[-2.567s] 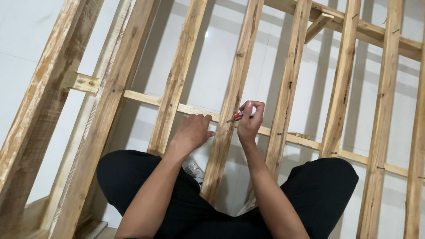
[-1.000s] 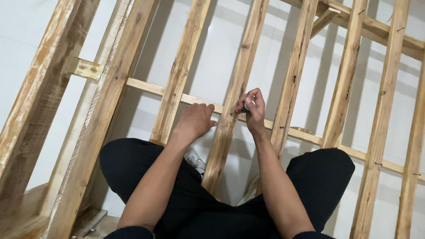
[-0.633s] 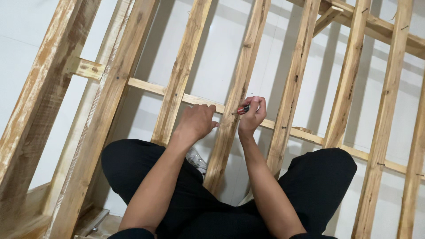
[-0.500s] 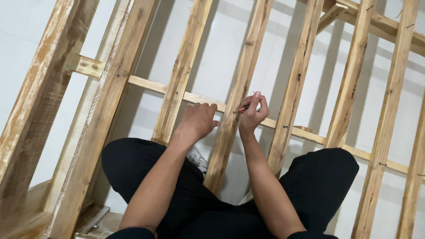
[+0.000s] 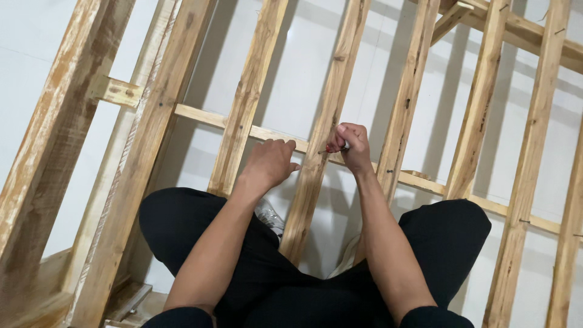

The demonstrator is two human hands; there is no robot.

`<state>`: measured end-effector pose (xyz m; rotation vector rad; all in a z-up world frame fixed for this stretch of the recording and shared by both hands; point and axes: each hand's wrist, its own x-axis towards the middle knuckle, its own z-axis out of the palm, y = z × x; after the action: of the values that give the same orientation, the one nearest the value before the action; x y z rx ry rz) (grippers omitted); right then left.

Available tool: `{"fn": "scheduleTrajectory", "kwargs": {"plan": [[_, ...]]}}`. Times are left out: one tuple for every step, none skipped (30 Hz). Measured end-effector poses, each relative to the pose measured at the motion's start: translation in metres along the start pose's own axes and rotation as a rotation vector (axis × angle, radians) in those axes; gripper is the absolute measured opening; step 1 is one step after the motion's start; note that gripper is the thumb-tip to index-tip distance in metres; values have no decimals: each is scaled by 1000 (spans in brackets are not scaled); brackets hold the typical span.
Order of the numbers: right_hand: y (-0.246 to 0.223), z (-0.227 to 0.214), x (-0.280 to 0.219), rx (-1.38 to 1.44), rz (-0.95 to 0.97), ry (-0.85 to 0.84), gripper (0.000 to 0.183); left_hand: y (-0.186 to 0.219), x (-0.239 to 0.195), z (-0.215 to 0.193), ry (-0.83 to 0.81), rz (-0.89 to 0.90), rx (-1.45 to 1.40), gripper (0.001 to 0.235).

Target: The person is assembling a wooden frame by screwing nails into the joints using a manual screwdriver. They are sitting on the floor and working on the frame systematically.

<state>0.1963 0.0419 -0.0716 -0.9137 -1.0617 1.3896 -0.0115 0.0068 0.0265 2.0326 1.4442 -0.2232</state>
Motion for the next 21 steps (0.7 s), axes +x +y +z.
{"fn": "scheduleTrajectory", "kwargs": {"plan": [[-6, 5, -4, 0, -8, 3, 41, 0, 1, 1, 3, 5, 6, 45], [-12, 11, -6, -41, -9, 21, 42, -1, 2, 2, -3, 5, 9, 46], [-18, 16, -9, -82, -11, 40, 43, -3, 3, 3, -10, 4, 12, 46], [-23, 22, -15, -81, -16, 40, 43, -3, 4, 4, -6, 6, 15, 46], [-26, 28, -21, -209, -46, 130, 32, -4, 5, 6, -5, 7, 16, 46], [-29, 34, -27, -336, -74, 220, 25, -5, 5, 8, -5, 7, 15, 45], [-27, 39, -31, -334, -76, 221, 25, -5, 5, 7, -4, 7, 17, 45], [-25, 44, -34, -333, -92, 369, 22, -5, 5, 8, -6, 6, 12, 45], [-22, 49, -38, -331, -108, 517, 20, -6, 5, 8, -8, 5, 6, 45], [-18, 49, -38, -331, -106, 517, 20, -5, 4, 8, -10, 4, 6, 45], [-14, 50, -38, -331, -108, 565, 20, -4, 4, 8, -4, 1, 8, 45], [-10, 51, -37, -331, -111, 613, 21, -4, 4, 7, 3, -2, 11, 45], [-6, 50, -35, -330, -109, 612, 21, -4, 4, 6, 3, -3, 11, 45], [-1, 49, -34, -334, -134, 603, 24, -4, 3, 6, 15, 4, 22, 44], [4, 48, -33, -338, -158, 594, 30, -3, 2, 6, 28, 11, 33, 43], [2, 49, -32, -339, -155, 592, 30, -4, 2, 6, 26, 8, 31, 43], [0, 50, -30, -321, -157, 574, 35, -4, 2, 5, 22, 10, 20, 43], [-3, 51, -29, -305, -160, 555, 42, -4, 2, 5, 18, 14, 8, 44], [-4, 49, -27, -307, -157, 553, 42, -4, 2, 5, 16, 12, 5, 44], [-6, 48, -26, -292, -151, 523, 40, -4, 2, 5, 25, 14, 19, 43], [-8, 46, -24, -278, -144, 493, 40, -3, 2, 5, 33, 16, 33, 43]]}}
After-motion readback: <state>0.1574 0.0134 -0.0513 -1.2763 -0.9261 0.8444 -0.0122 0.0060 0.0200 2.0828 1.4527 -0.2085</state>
